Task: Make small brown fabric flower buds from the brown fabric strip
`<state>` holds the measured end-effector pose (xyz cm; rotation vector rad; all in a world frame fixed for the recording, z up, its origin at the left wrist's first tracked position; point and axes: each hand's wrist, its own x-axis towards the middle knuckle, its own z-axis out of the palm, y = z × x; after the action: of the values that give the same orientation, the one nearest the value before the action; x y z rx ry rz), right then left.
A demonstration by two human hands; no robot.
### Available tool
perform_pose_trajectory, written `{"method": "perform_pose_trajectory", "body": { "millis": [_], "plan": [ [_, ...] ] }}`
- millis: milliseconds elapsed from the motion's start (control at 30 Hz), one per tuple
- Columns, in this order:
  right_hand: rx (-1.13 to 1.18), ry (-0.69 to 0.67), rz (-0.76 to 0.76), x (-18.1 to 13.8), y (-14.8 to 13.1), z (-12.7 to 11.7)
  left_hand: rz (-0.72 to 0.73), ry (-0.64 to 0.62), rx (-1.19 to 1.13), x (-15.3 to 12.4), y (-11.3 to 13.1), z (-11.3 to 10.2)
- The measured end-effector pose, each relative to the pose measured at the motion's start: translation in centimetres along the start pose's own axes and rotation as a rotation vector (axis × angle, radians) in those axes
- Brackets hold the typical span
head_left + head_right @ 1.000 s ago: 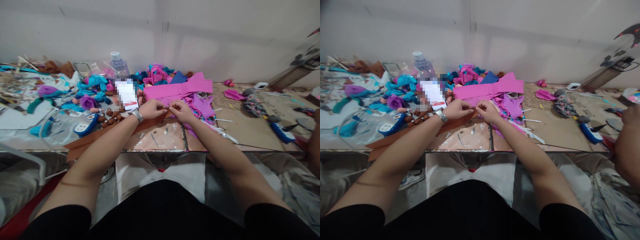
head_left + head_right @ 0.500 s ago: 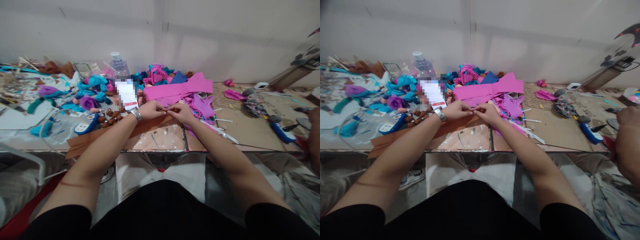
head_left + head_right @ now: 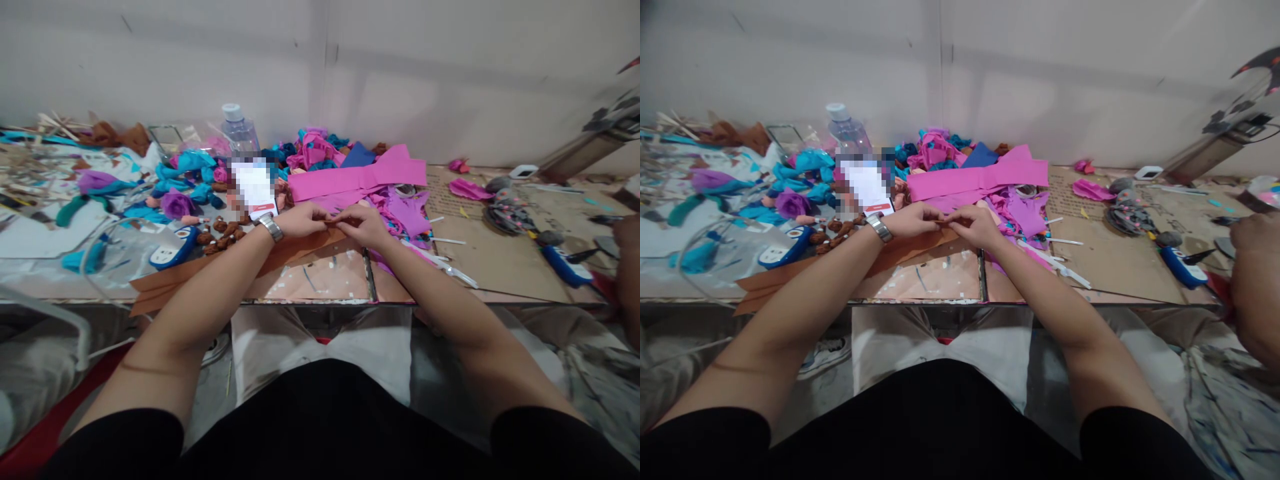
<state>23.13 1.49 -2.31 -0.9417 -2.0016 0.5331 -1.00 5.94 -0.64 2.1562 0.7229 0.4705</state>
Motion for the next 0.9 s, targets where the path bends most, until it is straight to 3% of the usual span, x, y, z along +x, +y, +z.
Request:
{"method": "perform_pose_trajectory", "body": {
  "millis": [400,667,900],
  "plan": [
    [-0.034,0.022,-0.018,0.0,-0.1,-0.2,0.000,-0.012,-0.015,-0.1,0.6,0.2],
    [-0.004,0.039,0.100,-0.1,0.0,-0.1,0.037,0.124,0.294,-0.5,1.5,0.6],
    [0.017,0.044,0.234,0.2,0.0,-0.3,0.024,0.168,0.361,-0.6,1.6,-0.1]
  ]
}}
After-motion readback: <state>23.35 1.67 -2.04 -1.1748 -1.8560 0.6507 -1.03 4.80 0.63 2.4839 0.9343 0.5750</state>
